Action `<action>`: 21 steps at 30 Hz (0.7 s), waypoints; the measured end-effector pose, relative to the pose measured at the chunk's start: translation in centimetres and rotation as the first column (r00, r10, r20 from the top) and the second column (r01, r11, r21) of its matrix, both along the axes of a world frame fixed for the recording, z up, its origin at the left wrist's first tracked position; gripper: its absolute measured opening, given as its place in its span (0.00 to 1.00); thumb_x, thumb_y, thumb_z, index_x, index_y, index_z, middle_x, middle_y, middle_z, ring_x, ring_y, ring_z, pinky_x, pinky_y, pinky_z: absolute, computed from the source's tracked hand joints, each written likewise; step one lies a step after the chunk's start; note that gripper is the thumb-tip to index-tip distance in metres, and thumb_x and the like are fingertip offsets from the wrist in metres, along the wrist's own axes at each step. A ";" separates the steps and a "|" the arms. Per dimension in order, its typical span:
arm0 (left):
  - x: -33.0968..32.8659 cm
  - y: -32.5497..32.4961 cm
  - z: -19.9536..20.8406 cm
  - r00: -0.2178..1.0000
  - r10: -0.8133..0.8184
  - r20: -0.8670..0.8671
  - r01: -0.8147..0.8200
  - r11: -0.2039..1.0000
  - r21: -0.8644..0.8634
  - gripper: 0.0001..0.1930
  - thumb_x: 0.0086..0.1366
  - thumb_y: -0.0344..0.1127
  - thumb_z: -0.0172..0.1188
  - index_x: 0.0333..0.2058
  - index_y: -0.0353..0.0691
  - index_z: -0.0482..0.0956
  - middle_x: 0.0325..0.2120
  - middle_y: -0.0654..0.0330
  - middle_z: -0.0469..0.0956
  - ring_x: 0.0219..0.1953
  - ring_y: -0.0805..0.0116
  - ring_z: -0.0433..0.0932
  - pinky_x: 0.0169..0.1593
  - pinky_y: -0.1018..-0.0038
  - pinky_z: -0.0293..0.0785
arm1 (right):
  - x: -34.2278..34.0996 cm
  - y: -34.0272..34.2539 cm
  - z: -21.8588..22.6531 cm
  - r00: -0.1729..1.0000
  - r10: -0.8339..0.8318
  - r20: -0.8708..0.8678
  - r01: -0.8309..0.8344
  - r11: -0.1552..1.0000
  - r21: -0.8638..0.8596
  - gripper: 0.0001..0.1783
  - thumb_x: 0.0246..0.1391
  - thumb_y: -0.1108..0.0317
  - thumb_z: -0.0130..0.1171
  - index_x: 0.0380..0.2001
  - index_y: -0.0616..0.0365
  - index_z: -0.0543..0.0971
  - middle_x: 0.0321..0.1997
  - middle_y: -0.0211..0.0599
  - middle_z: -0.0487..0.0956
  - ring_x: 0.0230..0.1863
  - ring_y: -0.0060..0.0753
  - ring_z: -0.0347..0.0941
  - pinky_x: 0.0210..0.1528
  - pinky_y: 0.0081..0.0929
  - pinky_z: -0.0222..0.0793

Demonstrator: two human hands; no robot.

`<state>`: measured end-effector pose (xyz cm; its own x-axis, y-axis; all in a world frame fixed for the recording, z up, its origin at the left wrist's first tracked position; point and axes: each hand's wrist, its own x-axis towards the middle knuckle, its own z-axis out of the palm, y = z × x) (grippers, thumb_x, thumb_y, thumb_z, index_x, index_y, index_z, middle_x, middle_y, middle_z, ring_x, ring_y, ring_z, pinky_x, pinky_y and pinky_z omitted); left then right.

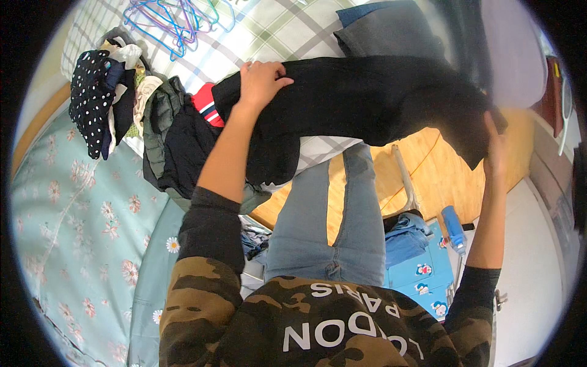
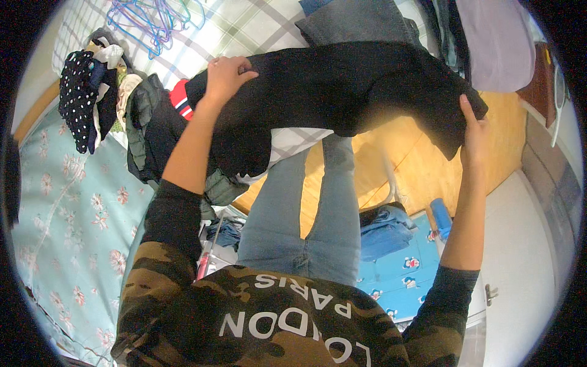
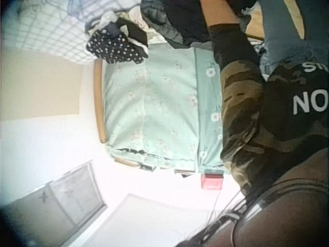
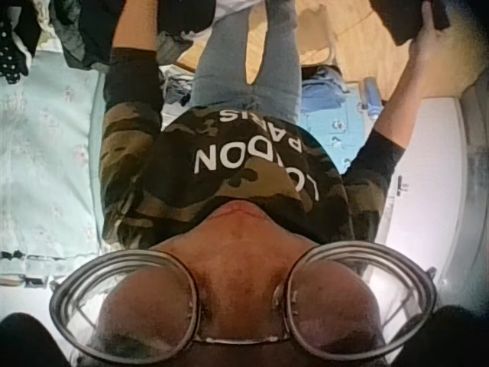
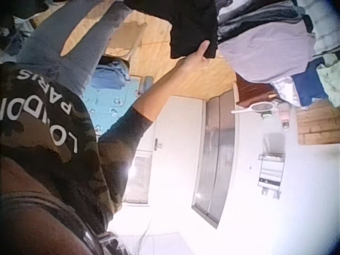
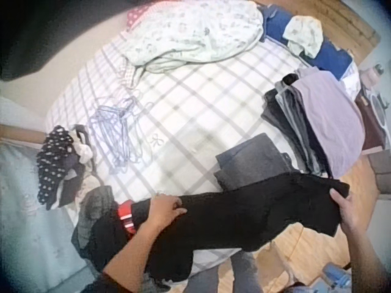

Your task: The person folds various garments, including jeans, shirts, and a vest, on a bed. They pick up each item, smooth it out, fold it into a compact shape, and place it in a growing stack.

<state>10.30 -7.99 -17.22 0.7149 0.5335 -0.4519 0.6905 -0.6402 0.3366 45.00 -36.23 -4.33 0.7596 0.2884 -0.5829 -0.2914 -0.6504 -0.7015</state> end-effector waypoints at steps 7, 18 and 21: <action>-3.1 4.5 0.4 0.966 -0.195 -0.172 0.196 0.981 -0.010 0.15 0.50 0.46 0.59 0.32 0.44 0.79 0.36 0.58 0.73 0.41 0.58 0.70 0.44 0.63 0.59 | -0.1 -0.1 -0.3 1.000 0.002 0.020 -0.003 1.000 0.009 0.24 0.48 0.58 0.59 0.42 0.67 0.71 0.37 0.35 0.74 0.35 0.24 0.70 0.35 0.21 0.65; -1.6 0.9 -1.8 0.919 -0.252 0.303 0.246 0.967 0.059 0.09 0.49 0.38 0.60 0.27 0.40 0.77 0.38 0.58 0.72 0.40 0.57 0.71 0.45 0.64 0.65 | -0.5 0.9 0.3 0.997 0.046 0.060 -0.046 0.999 -0.010 0.24 0.48 0.58 0.59 0.42 0.67 0.71 0.37 0.35 0.74 0.37 0.24 0.70 0.38 0.20 0.65; -0.6 1.7 -1.6 0.958 -0.221 0.185 0.233 0.971 -0.047 0.10 0.49 0.40 0.60 0.27 0.41 0.77 0.37 0.57 0.72 0.40 0.58 0.71 0.43 0.64 0.65 | -0.4 0.9 0.4 0.996 0.060 0.068 -0.057 0.998 -0.034 0.24 0.47 0.58 0.59 0.41 0.67 0.72 0.37 0.35 0.74 0.37 0.24 0.70 0.39 0.21 0.64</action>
<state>9.72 -6.27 -18.87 0.8855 0.3202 -0.3366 0.4549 -0.7445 0.4886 44.58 -35.38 -3.94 0.7805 0.3157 -0.5396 -0.2041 -0.6871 -0.6973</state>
